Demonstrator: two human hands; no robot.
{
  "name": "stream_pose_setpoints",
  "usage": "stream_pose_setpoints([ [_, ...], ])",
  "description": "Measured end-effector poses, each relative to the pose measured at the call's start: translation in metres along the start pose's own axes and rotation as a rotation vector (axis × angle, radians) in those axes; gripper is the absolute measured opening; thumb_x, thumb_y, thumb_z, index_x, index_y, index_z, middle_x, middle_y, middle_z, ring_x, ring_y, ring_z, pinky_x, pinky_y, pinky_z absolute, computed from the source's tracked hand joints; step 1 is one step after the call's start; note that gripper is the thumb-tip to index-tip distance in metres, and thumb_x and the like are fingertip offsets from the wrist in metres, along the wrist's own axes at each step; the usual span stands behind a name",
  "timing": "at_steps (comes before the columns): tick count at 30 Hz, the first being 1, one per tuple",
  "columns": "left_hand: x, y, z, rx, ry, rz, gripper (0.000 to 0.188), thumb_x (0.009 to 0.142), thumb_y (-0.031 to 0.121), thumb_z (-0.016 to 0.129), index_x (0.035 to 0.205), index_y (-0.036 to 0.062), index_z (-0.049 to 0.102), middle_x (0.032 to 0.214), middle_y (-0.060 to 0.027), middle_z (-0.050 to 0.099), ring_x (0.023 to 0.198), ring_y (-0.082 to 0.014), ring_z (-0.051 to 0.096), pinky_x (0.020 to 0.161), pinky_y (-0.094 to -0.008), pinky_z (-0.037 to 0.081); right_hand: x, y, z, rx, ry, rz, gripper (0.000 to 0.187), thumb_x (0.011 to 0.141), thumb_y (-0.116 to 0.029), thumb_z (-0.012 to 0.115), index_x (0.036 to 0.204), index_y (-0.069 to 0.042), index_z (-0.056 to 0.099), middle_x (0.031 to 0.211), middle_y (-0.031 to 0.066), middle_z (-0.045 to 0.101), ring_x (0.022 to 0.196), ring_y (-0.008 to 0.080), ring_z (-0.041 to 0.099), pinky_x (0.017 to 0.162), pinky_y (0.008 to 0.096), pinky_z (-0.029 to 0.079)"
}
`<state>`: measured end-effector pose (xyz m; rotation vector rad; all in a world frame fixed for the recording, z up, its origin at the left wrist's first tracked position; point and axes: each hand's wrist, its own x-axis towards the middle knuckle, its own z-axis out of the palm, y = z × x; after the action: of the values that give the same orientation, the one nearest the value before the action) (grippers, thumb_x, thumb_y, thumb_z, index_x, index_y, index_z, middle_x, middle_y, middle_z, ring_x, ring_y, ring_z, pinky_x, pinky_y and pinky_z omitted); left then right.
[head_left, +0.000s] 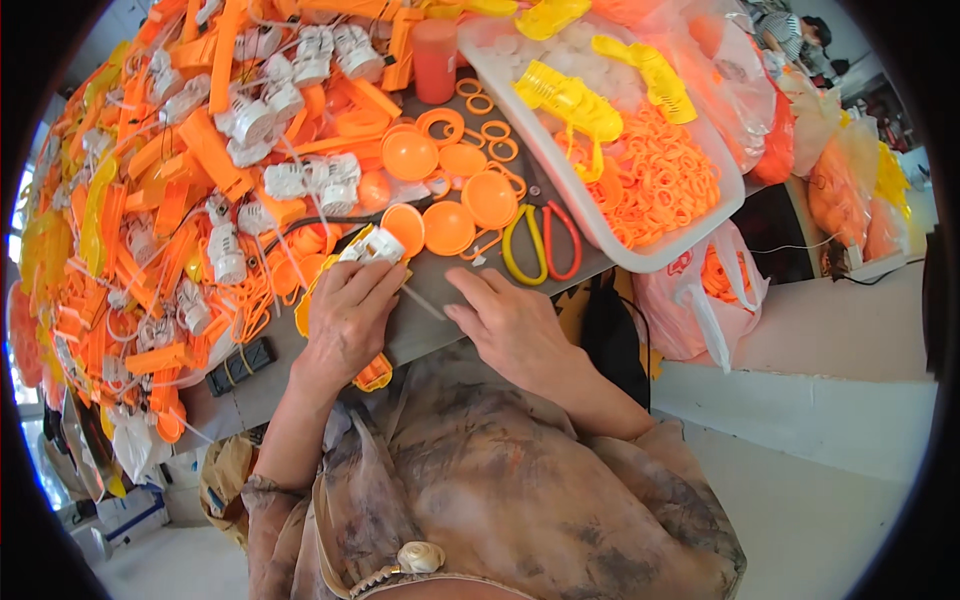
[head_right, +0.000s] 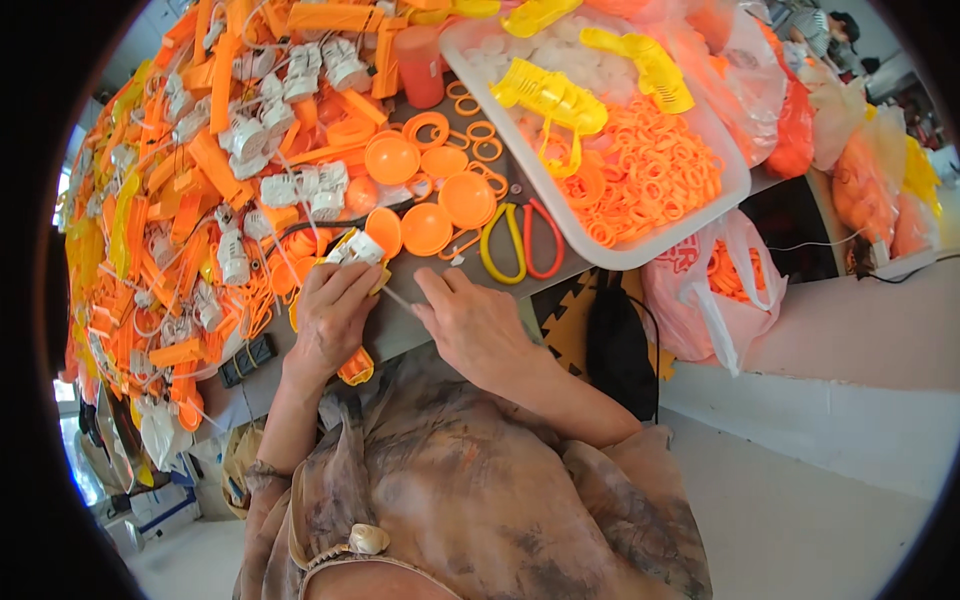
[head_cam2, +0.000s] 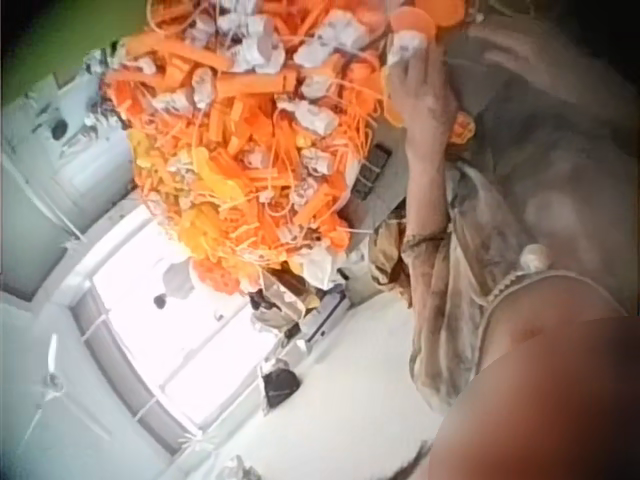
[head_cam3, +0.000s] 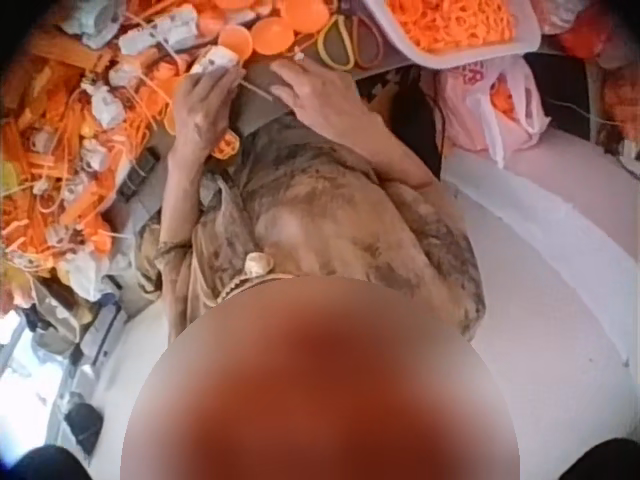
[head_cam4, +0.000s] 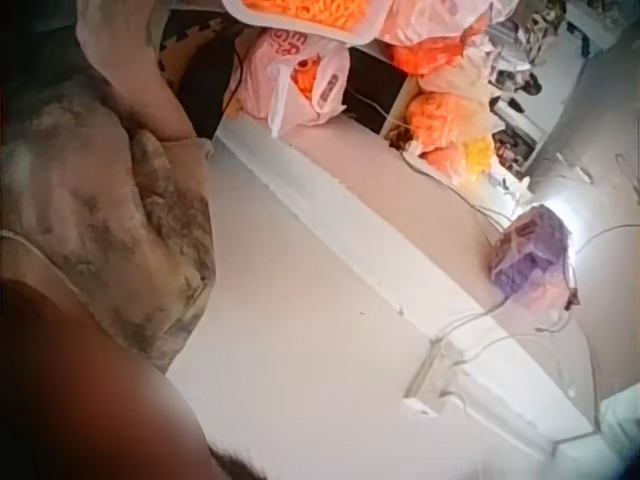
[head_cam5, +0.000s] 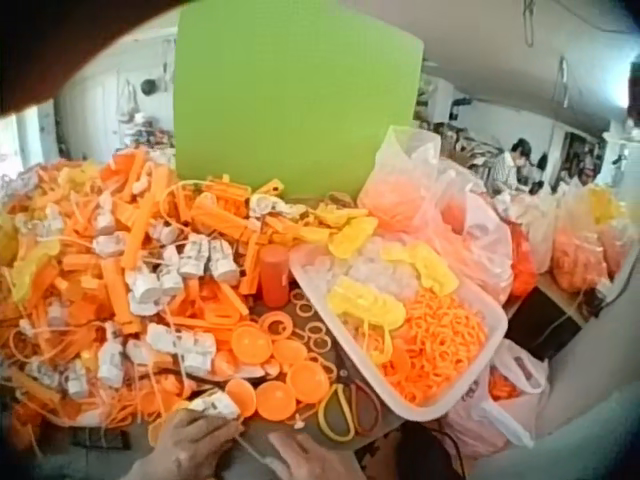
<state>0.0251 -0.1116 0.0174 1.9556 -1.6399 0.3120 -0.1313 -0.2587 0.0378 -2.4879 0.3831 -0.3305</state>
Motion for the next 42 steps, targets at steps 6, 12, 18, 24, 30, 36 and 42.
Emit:
stream_pose_setpoints([
  [6, -0.006, 0.001, -0.006, -0.039, 0.012, -0.033, 0.042, 0.062, 0.000, 0.074, 0.103, 0.0017, 0.066, 0.101, -0.0096, 0.064, 0.086, -0.0291, 0.055, 0.076, -0.0365, 0.047, 0.003, 0.026, -0.091, 0.265, 0.254, 0.109, 0.017, 0.085, -0.004, 0.061, 0.101, 0.001, 0.064, 0.085, 0.0065, 0.064, 0.072, 0.0121, 0.061, 0.065, 0.0284, 0.049],
  [12, -0.024, -0.002, -0.034, -0.009, 0.133, -0.135, 0.040, 0.063, 0.003, 0.075, 0.102, 0.0033, 0.067, 0.102, -0.0099, 0.063, 0.091, -0.0283, 0.055, 0.078, -0.0365, 0.046, 0.041, 0.115, -0.152, -0.218, 0.319, 0.170, 0.020, 0.081, -0.012, 0.064, 0.095, 0.001, 0.065, 0.087, 0.0108, 0.064, 0.080, 0.0198, 0.062, 0.072, 0.0304, 0.048],
  [18, -0.054, -0.008, -0.044, 0.014, 0.187, -0.324, 0.040, 0.065, 0.008, 0.076, 0.104, 0.0028, 0.067, 0.109, -0.0113, 0.061, 0.100, -0.0286, 0.056, 0.087, -0.0373, 0.042, 0.071, 0.129, -0.128, -0.407, 0.049, 0.238, 0.023, 0.079, -0.019, 0.063, 0.090, 0.001, 0.066, 0.090, 0.0158, 0.064, 0.085, 0.0293, 0.062, 0.077, 0.0391, 0.047],
  [24, -0.062, -0.007, -0.041, 0.041, 0.199, -0.395, 0.041, 0.066, 0.009, 0.077, 0.106, 0.0034, 0.067, 0.115, -0.0131, 0.060, 0.106, -0.0324, 0.054, 0.089, -0.0409, 0.044, 0.072, 0.142, -0.123, -0.378, 0.088, 0.260, 0.022, 0.080, -0.017, 0.064, 0.084, 0.004, 0.061, 0.076, 0.0179, 0.060, 0.074, 0.0282, 0.060, 0.068, 0.0381, 0.045],
  [30, -0.064, -0.008, -0.033, -0.109, 0.205, -0.338, 0.051, 0.068, 0.017, 0.079, 0.114, 0.0030, 0.062, 0.126, -0.0163, 0.054, 0.119, -0.0371, 0.047, 0.098, -0.0451, 0.040, 0.033, 0.083, -0.150, 0.014, 0.258, 0.292, 0.011, 0.086, -0.007, 0.059, 0.092, 0.002, 0.060, 0.074, 0.0029, 0.058, 0.063, 0.0097, 0.052, 0.057, 0.0243, 0.041],
  [36, -0.078, -0.007, -0.029, -0.073, 0.133, -0.372, 0.058, 0.068, 0.025, 0.080, 0.118, 0.0036, 0.060, 0.133, -0.0169, 0.049, 0.125, -0.0381, 0.042, 0.102, -0.0475, 0.036, 0.011, 0.000, -0.018, 0.484, 0.016, -0.159, 0.019, 0.081, 0.010, 0.059, 0.099, 0.003, 0.060, 0.081, 0.0047, 0.059, 0.063, 0.0100, 0.056, 0.056, 0.0233, 0.046],
  [42, -0.080, -0.008, -0.024, -0.135, 0.115, -0.363, 0.063, 0.069, 0.028, 0.078, 0.123, 0.0034, 0.057, 0.135, -0.0166, 0.047, 0.127, -0.0382, 0.041, 0.103, -0.0476, 0.036, 0.018, -0.025, 0.052, 0.265, -0.006, -0.397, 0.019, 0.081, 0.005, 0.064, 0.098, 0.000, 0.057, 0.078, 0.0109, 0.058, 0.059, 0.0218, 0.057, 0.054, 0.0291, 0.047],
])
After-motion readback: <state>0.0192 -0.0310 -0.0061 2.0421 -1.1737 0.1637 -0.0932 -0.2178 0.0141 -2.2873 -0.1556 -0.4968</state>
